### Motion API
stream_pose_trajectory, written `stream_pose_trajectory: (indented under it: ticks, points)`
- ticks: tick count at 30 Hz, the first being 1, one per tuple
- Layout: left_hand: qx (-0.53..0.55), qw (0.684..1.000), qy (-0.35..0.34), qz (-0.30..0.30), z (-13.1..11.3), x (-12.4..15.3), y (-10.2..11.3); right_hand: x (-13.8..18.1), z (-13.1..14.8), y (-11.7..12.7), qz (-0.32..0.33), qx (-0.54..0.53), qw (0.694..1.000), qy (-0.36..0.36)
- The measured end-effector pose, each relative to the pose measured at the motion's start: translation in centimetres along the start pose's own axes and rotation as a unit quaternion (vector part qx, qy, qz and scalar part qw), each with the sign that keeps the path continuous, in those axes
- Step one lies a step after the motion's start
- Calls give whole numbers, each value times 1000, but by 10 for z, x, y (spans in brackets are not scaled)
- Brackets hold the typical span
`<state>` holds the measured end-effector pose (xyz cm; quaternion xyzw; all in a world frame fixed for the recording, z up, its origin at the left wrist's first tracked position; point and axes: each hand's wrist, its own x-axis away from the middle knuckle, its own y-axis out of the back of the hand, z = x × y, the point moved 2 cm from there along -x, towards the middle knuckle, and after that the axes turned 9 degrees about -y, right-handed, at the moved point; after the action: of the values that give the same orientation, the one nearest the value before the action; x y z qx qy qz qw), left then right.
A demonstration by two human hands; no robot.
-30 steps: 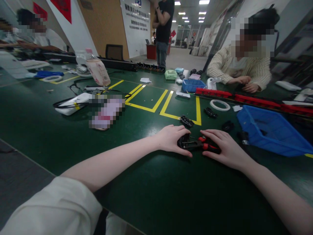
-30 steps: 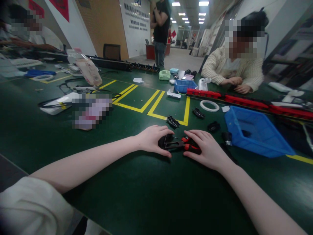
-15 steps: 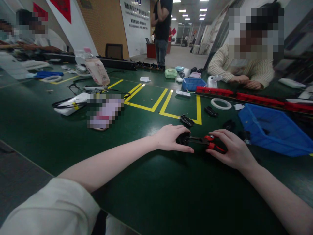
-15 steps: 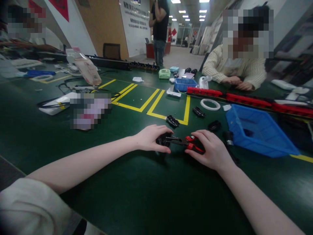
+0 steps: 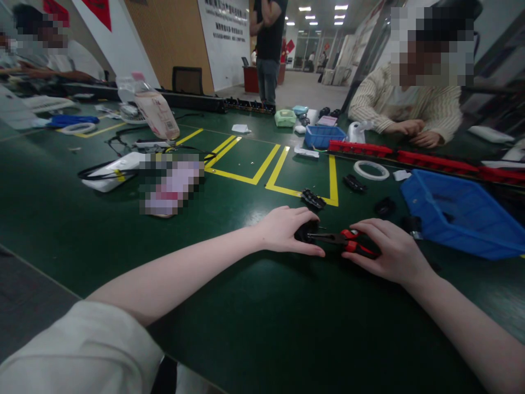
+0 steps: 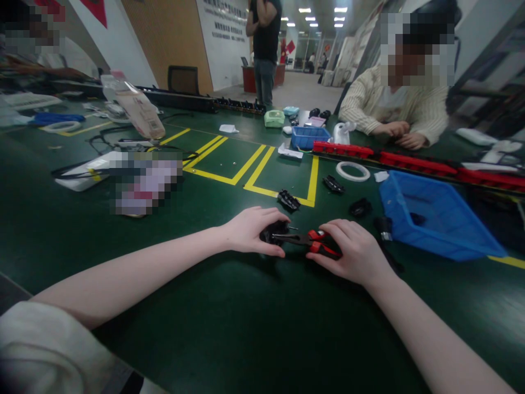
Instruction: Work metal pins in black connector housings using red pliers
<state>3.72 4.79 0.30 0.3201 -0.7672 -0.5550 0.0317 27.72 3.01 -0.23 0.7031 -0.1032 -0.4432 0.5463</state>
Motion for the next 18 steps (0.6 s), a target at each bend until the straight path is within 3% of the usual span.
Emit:
stream_pose_trajectory:
  ticks: [12,18]
  points:
    - [-19,1000,-4,13,-1,1,-1,0,0,-3,27,-12,999,-21]
    - [-54,998,-12,15,-1,2,-2,-1,2,-1,-1,43,999,24]
